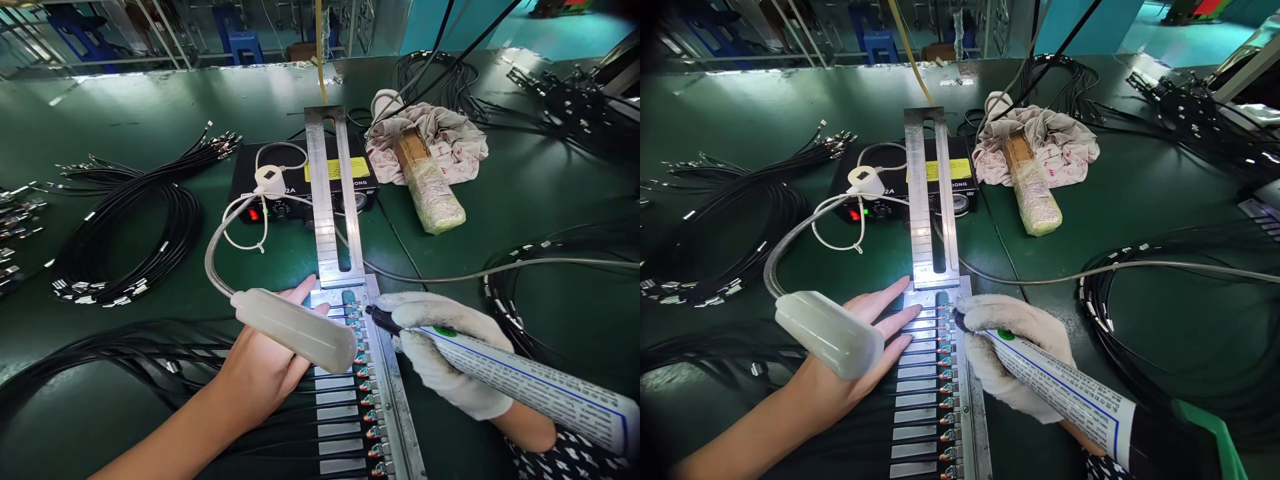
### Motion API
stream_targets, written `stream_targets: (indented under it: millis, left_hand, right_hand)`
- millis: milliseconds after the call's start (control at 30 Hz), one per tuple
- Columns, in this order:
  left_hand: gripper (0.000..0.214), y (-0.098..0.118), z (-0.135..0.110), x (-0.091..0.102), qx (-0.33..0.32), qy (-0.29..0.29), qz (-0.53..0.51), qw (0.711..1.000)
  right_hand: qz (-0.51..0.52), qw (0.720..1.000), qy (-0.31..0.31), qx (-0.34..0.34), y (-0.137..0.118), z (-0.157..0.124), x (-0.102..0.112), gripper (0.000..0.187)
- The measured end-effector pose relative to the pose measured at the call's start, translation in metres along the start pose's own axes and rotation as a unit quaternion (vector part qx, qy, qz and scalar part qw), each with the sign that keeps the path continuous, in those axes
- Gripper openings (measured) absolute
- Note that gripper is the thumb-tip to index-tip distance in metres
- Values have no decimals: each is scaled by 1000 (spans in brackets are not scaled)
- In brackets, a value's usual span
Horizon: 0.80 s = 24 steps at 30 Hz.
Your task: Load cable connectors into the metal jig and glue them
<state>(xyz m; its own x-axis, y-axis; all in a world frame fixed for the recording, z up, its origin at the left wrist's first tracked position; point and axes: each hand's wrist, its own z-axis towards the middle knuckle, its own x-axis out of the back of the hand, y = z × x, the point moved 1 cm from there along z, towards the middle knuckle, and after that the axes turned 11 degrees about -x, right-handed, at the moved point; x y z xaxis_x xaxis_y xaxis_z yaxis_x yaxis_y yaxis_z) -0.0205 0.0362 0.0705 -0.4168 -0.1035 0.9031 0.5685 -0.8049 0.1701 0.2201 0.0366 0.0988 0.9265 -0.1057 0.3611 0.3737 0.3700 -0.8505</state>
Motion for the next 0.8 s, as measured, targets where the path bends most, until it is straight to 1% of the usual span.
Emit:
stream_targets:
  millis: [200, 367, 567, 800]
  left_hand:
    - [33, 1, 1, 0, 1, -4, -1, 1000]
    - [34, 2, 0, 1, 0, 3, -2, 1000]
    - [35, 1, -1, 0, -4, -6, -13, 1000]
    - [36, 1, -1, 1, -7, 2, -9, 1000]
  right_hand:
    - [-5, 1000, 6, 10, -1, 1, 0, 17]
    - [0, 1000, -2, 8, 0, 0, 1, 19]
    - [-7, 1000, -19, 22, -2, 0, 3, 16]
    - [1, 1000, -19, 19, -2, 0, 3, 19]
